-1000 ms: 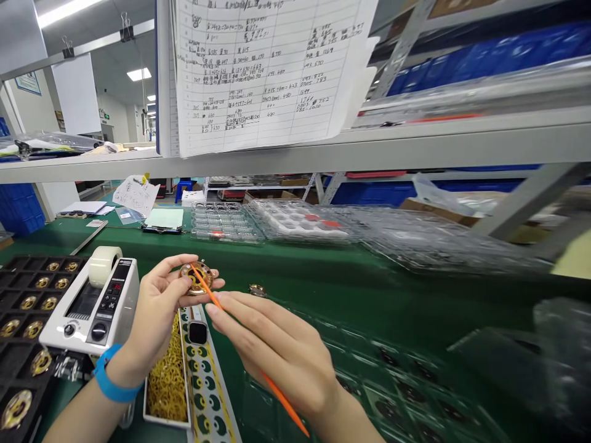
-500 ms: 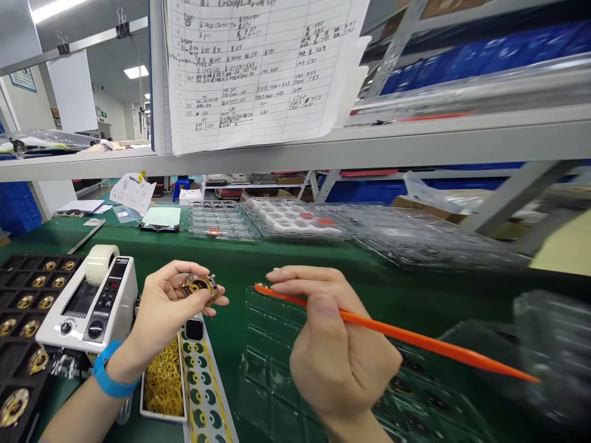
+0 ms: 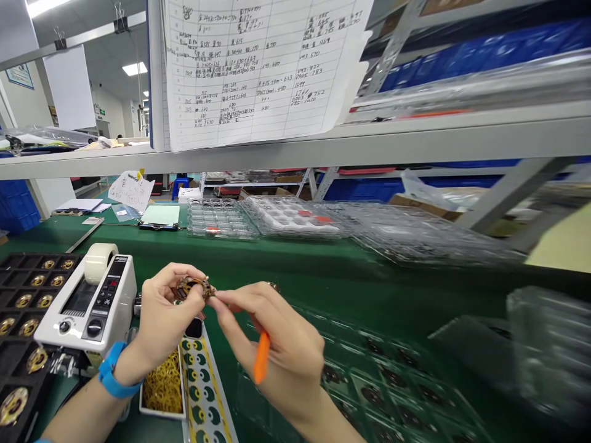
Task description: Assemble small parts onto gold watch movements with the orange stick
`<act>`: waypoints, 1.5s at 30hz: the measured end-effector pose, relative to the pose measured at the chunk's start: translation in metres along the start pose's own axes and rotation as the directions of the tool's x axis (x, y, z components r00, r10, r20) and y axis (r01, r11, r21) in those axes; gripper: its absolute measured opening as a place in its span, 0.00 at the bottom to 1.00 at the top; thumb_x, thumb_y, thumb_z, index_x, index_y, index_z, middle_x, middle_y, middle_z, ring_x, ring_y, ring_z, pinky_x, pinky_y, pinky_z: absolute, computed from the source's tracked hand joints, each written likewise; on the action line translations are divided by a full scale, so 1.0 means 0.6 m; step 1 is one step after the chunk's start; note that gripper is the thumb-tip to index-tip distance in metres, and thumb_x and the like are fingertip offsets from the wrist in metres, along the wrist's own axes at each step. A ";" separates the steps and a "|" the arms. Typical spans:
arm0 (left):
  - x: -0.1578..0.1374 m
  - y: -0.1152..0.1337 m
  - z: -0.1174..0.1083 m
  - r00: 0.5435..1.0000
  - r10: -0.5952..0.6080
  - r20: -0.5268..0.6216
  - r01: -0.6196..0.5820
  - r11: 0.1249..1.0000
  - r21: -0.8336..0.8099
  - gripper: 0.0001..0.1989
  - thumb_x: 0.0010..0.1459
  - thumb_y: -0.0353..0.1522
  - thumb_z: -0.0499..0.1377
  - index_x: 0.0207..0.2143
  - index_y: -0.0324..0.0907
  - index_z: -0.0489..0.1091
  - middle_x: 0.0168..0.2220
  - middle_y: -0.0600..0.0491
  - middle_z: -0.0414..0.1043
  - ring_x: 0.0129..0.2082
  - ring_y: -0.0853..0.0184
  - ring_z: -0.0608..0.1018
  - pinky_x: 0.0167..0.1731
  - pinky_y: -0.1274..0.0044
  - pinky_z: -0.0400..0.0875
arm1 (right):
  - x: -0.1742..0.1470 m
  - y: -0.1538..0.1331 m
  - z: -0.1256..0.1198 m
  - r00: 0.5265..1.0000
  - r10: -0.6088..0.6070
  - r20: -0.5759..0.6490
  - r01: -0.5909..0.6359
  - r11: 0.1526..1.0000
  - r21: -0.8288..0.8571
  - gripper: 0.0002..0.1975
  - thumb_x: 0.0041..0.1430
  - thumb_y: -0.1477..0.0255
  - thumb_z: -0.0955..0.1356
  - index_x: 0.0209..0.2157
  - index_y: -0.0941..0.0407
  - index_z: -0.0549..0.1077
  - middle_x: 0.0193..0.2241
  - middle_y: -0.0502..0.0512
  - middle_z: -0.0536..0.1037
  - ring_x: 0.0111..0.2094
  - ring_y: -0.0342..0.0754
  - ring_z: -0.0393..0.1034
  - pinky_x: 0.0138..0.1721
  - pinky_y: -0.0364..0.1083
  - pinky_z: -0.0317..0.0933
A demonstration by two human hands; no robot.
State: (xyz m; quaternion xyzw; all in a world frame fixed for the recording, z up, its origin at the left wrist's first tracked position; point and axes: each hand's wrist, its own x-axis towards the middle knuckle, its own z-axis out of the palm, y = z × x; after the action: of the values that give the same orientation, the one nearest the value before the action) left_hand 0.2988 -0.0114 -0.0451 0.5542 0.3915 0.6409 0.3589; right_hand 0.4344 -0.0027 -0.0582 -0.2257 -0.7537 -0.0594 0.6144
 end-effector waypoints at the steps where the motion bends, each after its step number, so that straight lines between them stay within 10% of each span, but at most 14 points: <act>1: -0.002 -0.001 0.001 1.000 0.023 -0.002 -0.023 0.999 0.035 0.01 0.52 0.27 0.62 0.30 0.41 0.73 0.26 0.55 0.76 0.21 0.72 0.76 0.21 0.82 0.73 | -0.001 0.001 0.002 1.000 -0.027 0.001 0.027 0.999 -0.034 0.08 0.60 0.83 0.68 0.38 0.56 0.71 0.27 0.52 0.76 0.25 0.43 0.71 0.24 0.41 0.64; 8: -0.018 -0.006 0.008 0.983 0.175 0.052 -0.182 0.943 0.279 0.13 0.55 0.24 0.58 0.42 0.43 0.74 0.38 0.53 0.81 0.34 0.68 0.82 0.34 0.80 0.77 | -0.010 0.011 0.008 0.998 -0.044 -0.043 0.035 0.982 -0.188 0.07 0.61 0.83 0.68 0.38 0.58 0.71 0.29 0.54 0.77 0.28 0.44 0.73 0.28 0.42 0.66; 20: -0.024 -0.024 0.014 0.935 0.309 0.175 -0.355 0.842 0.406 0.19 0.56 0.22 0.57 0.50 0.43 0.73 0.48 0.50 0.80 0.44 0.61 0.83 0.46 0.73 0.79 | 0.003 0.016 0.002 0.973 0.230 0.022 -0.231 0.969 0.088 0.09 0.58 0.82 0.65 0.27 0.56 0.67 0.22 0.46 0.69 0.22 0.38 0.62 0.22 0.38 0.56; 29: -0.005 -0.037 0.003 0.945 0.278 0.172 -0.326 0.840 0.434 0.20 0.56 0.23 0.54 0.51 0.39 0.70 0.47 0.47 0.79 0.41 0.62 0.84 0.42 0.74 0.81 | 0.019 0.002 -0.011 0.816 0.502 0.287 -0.578 0.721 0.382 0.08 0.52 0.74 0.65 0.21 0.57 0.68 0.16 0.45 0.61 0.18 0.38 0.50 0.18 0.39 0.46; 40: 0.015 -0.033 -0.009 0.999 0.001 0.045 -0.011 0.979 0.203 0.20 0.53 0.24 0.57 0.49 0.40 0.71 0.42 0.48 0.80 0.44 0.59 0.83 0.43 0.72 0.82 | 0.027 0.038 -0.042 0.735 0.673 0.085 -0.624 0.621 0.474 0.09 0.48 0.68 0.70 0.20 0.56 0.70 0.18 0.49 0.65 0.21 0.40 0.55 0.20 0.40 0.51; 45: 0.025 -0.004 -0.032 0.987 0.122 -0.106 -0.109 0.987 0.118 0.19 0.54 0.24 0.59 0.49 0.39 0.69 0.45 0.47 0.79 0.46 0.62 0.82 0.45 0.74 0.81 | 0.013 0.047 -0.003 0.607 0.638 0.474 -0.794 0.500 0.344 0.13 0.50 0.60 0.68 0.25 0.57 0.69 0.22 0.50 0.66 0.24 0.42 0.57 0.25 0.42 0.53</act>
State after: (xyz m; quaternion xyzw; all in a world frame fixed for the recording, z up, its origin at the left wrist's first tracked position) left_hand 0.2778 0.0010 -0.0425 0.5580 0.4136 0.6681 0.2668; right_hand 0.4466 0.0237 -0.0554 -0.3500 -0.6537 0.4445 0.5026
